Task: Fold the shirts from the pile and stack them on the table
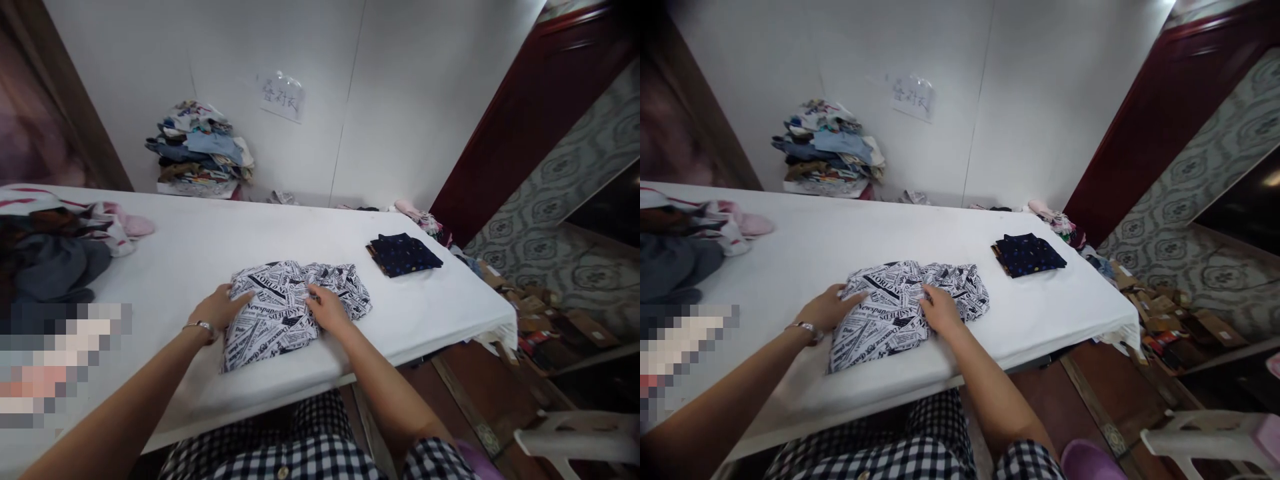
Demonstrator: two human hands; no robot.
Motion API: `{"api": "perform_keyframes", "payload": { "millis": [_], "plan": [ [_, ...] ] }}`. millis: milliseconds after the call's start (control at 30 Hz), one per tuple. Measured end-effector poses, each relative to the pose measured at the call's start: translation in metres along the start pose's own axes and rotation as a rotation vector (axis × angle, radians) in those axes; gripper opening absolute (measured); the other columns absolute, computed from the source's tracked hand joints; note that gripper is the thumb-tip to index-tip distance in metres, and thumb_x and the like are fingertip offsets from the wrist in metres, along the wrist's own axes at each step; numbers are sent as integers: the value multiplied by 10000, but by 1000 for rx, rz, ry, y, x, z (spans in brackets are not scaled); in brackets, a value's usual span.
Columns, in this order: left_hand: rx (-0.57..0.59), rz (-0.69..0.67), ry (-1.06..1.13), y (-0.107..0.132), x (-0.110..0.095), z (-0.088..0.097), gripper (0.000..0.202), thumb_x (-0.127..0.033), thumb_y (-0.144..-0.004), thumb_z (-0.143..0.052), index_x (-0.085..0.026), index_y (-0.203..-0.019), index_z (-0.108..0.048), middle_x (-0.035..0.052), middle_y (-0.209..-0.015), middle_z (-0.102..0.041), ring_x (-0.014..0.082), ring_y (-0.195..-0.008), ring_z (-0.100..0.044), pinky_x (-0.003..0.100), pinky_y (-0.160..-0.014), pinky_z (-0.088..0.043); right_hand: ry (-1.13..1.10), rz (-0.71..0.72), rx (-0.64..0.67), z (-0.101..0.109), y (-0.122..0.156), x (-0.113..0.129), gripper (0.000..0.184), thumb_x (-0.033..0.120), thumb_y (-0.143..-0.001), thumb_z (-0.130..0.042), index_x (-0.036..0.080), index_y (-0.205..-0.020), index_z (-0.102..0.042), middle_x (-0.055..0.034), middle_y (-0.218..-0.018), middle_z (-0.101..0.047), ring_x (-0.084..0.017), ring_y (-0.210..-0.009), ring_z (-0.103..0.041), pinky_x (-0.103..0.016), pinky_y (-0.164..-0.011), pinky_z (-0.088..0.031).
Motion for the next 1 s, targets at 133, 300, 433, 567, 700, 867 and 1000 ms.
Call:
{"api": "perform_keyframes", "payload": {
  "millis": [133,300,433,567,700,867,1000],
  "plan": [
    [-2,-47,-63,-7,-15,25,826,-715,-786,-377,-130,-1365,-449,184,-1202,-650,350,-1024,-634,450,-833,-501,-343,-231,-106,30,51,-35,361,367,-799,-617,222,-1129,-643,-59,-991,-705,-192,-779,-667,-349,-698,-556],
    [-28,-446,-168,-29,-87,21,728,-593,-796,-461,-140,-1366,-472,137,-1416,-508,301,-1286,-477,393,-1058,-389,-958,-687,-91,5,125,-59,511,418,-650,-793,193,-1057,-582,-98,-1021,-701,-216,-797,-696,-315,-553,-570],
    [110,-663,-277,-53,-137,-21,767,-533,-721,-579,-158,-1381,-472,119,-1486,-432,289,-1388,-355,391,-1152,-249,-1241,-788,-33,-23,142,-30,481,354,-627,-845,174,-991,-587,-115,-1081,-694,-222,-917,-687,-328,-644,-596],
    [312,-594,-272,-80,-155,-61,892,-555,-632,-651,-199,-1421,-435,110,-1491,-426,294,-1365,-396,365,-1115,-307,-1305,-723,24,-42,121,-6,389,347,-683,-814,162,-977,-641,-79,-1033,-702,-176,-856,-681,-317,-694,-597],
    [374,-576,-255,-93,-169,-79,947,-558,-517,-721,-213,-1372,-504,122,-1397,-538,325,-1271,-501,358,-1031,-399,-1337,-781,-48,-55,103,-10,355,336,-689,-810,171,-947,-632,-30,-850,-712,-121,-654,-652,-260,-615,-570],
    [454,-566,-222,-95,-180,-92,667,-480,-443,-755,-197,-1045,-714,136,-1177,-686,345,-1096,-612,370,-906,-479,-1307,-837,29,-70,95,-16,323,343,-686,-804,166,-864,-601,10,-680,-668,-85,-503,-572,-197,-489,-486],
    [498,-548,-157,-91,-184,-95,434,-459,-407,-767,-210,-761,-734,112,-941,-750,345,-961,-660,378,-829,-513,-1228,-758,-25,-65,92,-19,357,353,-604,-826,173,-829,-615,17,-650,-651,-88,-480,-530,-183,-424,-390]
  ]
}}
Point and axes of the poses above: each hand's wrist, its own y-axis away from the middle knuckle, its own z-axis out of the back of the hand, x = y × z, the point moved 10 cm from there along -y, towards the middle knuckle
